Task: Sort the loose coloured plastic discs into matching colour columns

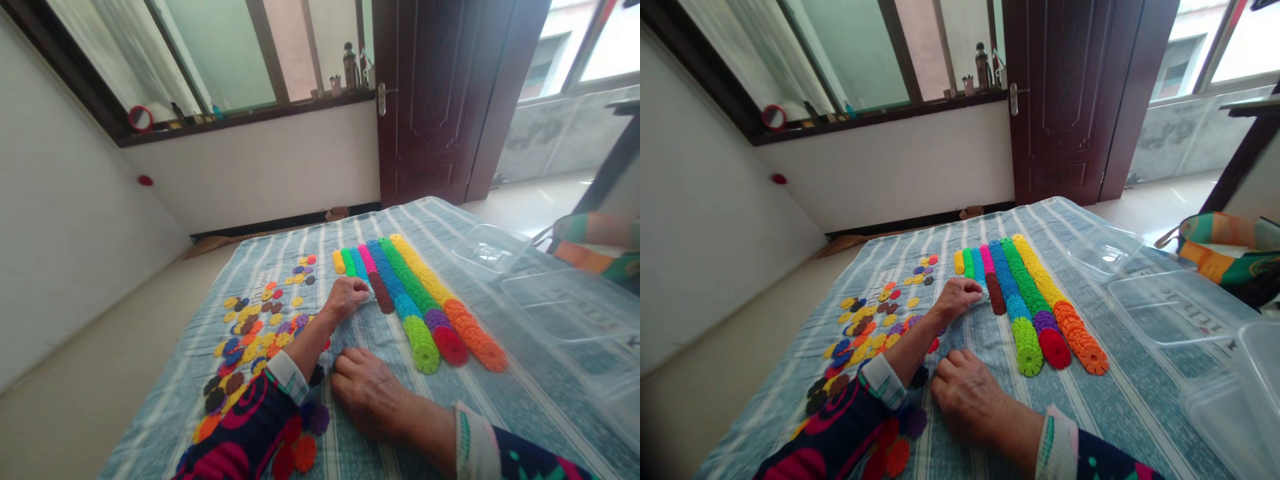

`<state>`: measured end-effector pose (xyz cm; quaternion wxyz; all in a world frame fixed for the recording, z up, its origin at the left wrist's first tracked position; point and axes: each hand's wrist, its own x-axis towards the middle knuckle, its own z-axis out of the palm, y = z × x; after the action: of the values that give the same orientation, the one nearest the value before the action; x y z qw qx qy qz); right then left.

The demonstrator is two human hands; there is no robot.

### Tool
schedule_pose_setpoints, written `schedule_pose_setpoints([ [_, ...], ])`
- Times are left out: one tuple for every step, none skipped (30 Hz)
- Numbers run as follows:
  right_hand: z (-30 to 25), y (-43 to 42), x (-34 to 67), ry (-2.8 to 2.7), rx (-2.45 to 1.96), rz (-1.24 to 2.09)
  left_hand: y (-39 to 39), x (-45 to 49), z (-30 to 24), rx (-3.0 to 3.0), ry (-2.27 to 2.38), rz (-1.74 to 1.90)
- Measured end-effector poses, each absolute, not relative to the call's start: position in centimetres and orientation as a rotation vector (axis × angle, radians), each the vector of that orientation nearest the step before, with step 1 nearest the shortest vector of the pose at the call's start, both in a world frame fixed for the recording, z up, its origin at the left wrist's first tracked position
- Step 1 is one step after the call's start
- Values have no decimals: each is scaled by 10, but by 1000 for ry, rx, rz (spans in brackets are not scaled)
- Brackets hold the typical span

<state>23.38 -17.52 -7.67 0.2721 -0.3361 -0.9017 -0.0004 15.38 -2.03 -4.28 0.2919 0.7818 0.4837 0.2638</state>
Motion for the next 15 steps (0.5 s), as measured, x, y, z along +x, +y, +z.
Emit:
schedule_pose_setpoints([
  [-77, -175, 234, -2432, -905, -4, -19, 155, -44, 2114, 1302, 706],
  [-76, -175, 234, -2437, -904, -5, -18, 155, -44, 2146, 1318, 714],
  [-76, -175, 234, -2439, -904, -7, -18, 155, -45, 2177, 1337, 727],
  [-75, -175, 234, -2439, -905, -8, -17, 154, -45, 2204, 1357, 743],
  [-75, -175, 234, -2438, -903, -9, -17, 153, -44, 2224, 1377, 758],
  [-75, -175, 234, -2437, -901, -9, -18, 151, -44, 2239, 1394, 766],
  [-75, -175, 234, -2436, -898, -10, -19, 150, -44, 2254, 1407, 766],
  [-76, -175, 234, -2434, -896, -10, -21, 148, -44, 2274, 1414, 757],
  [-76, -175, 234, -2433, -895, -10, -23, 147, -45, 2299, 1416, 741],
  [-77, -175, 234, -2431, -896, -10, -25, 147, -45, 2328, 1417, 720],
  [-77, -175, 234, -2428, -899, -9, -26, 147, -46, 2359, 1416, 697],
  [-78, -175, 233, -2426, -902, -6, -28, 148, -46, 2387, 1417, 678],
  [-79, -175, 233, -2427, -902, 0, -29, 149, -47, 2412, 1420, 663],
  [-79, -175, 233, -2427, -900, 6, -30, 151, -48, 2434, 1425, 652],
  [-80, -175, 233, -2425, -900, 13, -31, 152, -48, 2452, 1431, 645],
])
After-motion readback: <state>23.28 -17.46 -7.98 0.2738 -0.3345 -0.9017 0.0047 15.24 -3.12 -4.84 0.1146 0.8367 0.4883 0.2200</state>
